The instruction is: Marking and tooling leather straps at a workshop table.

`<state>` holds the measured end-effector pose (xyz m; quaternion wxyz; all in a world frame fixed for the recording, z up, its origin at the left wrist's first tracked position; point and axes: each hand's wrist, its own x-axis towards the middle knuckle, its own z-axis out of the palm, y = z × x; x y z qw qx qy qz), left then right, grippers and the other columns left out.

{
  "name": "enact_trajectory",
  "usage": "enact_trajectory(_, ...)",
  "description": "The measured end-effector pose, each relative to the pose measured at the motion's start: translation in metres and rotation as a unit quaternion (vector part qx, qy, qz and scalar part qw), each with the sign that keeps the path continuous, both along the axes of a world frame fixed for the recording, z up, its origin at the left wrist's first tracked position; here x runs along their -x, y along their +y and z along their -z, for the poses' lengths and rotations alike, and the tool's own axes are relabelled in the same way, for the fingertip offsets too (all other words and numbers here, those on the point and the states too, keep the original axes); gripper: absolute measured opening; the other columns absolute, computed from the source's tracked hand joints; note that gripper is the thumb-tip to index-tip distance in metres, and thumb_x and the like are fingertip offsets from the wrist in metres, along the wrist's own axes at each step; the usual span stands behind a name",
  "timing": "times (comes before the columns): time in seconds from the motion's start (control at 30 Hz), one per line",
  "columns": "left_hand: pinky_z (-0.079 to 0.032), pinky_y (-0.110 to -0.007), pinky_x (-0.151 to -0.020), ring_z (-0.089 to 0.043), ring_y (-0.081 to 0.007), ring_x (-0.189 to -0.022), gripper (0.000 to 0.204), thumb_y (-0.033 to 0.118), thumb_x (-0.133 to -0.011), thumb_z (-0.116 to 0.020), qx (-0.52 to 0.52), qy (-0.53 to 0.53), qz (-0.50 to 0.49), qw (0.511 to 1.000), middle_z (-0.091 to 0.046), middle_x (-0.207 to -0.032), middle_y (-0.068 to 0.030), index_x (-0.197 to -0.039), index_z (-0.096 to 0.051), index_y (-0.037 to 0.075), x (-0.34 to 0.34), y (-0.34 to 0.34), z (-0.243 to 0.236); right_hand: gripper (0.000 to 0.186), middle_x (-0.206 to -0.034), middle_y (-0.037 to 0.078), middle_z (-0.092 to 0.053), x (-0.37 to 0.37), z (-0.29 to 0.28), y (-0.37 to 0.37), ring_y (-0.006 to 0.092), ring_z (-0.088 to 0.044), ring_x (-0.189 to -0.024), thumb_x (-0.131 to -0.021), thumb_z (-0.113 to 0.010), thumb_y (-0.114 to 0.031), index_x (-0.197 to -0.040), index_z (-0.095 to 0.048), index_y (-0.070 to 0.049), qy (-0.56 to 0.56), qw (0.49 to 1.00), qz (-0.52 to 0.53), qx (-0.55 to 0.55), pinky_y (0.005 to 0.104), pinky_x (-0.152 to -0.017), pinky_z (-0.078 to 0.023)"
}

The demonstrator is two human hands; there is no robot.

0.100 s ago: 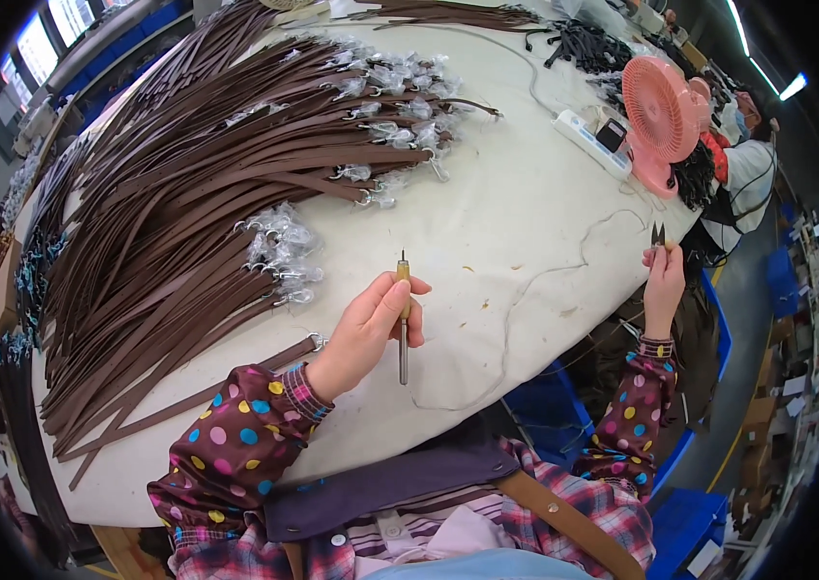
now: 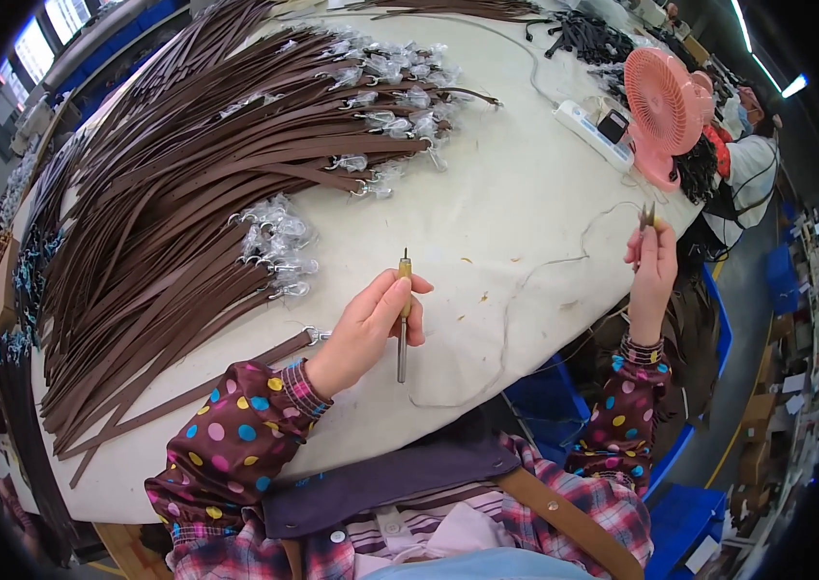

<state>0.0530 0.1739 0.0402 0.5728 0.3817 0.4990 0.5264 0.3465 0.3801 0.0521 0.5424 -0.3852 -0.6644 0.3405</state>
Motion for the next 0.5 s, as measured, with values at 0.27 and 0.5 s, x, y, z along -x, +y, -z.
enact_trajectory(0.27, -0.045, -0.027, -0.07, -0.052, -0.0135, -0.073, 0.034, 0.031, -0.104, -0.031, 0.012, -0.042, 0.013, 0.999, -0.05, -0.079, -0.0027, -0.109, -0.05, 0.003, -0.004, 0.003, 0.013, 0.015, -0.071, 0.005, -0.054, 0.144, 0.004, -0.066, 0.0135, -0.052, -0.06, -0.091, -0.062, -0.017, -0.098, -0.059, -0.004, -0.125, 0.962, -0.243, -0.006, 0.0262, -0.058, -0.04)
enact_trajectory(0.5, -0.045, -0.027, -0.07, -0.052, -0.0138, -0.073, 0.034, 0.03, -0.105, -0.03, 0.018, -0.066, 0.007, 0.998, -0.049, -0.079, -0.003, -0.108, -0.049, 0.003, -0.003, 0.001, 0.018, 0.014, -0.074, 0.005, -0.058, 0.157, 0.015, -0.065, 0.0231, -0.055, -0.064, -0.08, -0.071, -0.012, -0.086, -0.06, -0.006, -0.236, 0.919, -0.181, -0.26, 0.0339, -0.06, -0.042)
